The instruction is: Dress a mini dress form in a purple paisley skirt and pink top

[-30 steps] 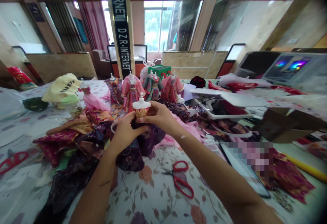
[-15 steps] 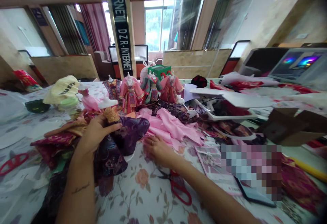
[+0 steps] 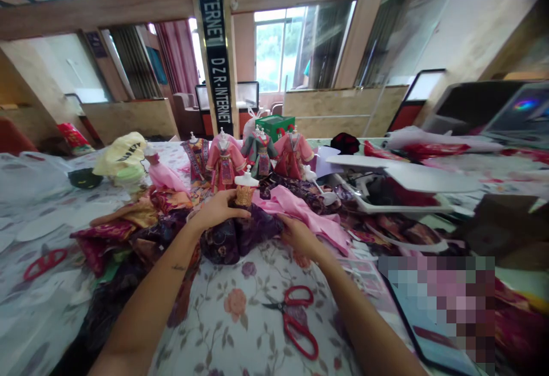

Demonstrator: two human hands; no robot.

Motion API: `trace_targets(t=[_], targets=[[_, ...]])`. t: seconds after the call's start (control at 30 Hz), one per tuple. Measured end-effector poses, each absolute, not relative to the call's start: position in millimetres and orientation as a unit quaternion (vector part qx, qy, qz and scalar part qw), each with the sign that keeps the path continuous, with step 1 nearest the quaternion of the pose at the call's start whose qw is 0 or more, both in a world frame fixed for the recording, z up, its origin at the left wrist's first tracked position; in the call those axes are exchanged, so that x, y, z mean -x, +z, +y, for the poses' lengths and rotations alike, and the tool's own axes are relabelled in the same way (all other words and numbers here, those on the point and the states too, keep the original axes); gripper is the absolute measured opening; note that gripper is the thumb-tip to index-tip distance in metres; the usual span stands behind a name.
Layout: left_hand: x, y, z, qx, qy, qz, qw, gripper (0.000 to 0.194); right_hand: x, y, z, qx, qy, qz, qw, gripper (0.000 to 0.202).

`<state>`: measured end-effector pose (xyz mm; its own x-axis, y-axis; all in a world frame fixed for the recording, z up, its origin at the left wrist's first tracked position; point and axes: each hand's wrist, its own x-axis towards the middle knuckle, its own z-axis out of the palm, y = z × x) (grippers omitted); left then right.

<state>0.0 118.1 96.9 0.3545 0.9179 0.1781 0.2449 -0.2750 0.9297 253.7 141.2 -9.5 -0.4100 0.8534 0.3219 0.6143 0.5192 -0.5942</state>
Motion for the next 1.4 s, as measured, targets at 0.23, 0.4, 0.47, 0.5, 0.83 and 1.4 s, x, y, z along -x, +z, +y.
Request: trace_targets(t=[0.23,0.4,0.47,0.5,0.83,1.4], targets=[[16,84,119,-0.684,0.402,0.428,0.433,0.042,-256,-1,142,0.424,0.276,-0.796,0.332,0.039],[20,76,118,-0.669,0.421,0.430,0.436,0.046,-253,8,141,0.434,0.314,-0.757,0.373,0.032],[22,75,117,-0.667,0.420,0.430,0.439,0.048,-252,10,142,0.447,0.332,-0.730,0.397,0.031],[23,75,116,-0.668,0.419,0.430,0.441,0.049,-252,11,143,0.453,0.343,-0.714,0.408,0.031],[28,76,114,-0.675,0.432,0.418,0.428,0.056,-229,9,126,0.411,0.512,-0.576,0.487,0.039],[31,66,117,-0.691,0.446,0.418,0.387,0.041,-219,4,120,0.330,0.646,-0.413,0.551,0.031]])
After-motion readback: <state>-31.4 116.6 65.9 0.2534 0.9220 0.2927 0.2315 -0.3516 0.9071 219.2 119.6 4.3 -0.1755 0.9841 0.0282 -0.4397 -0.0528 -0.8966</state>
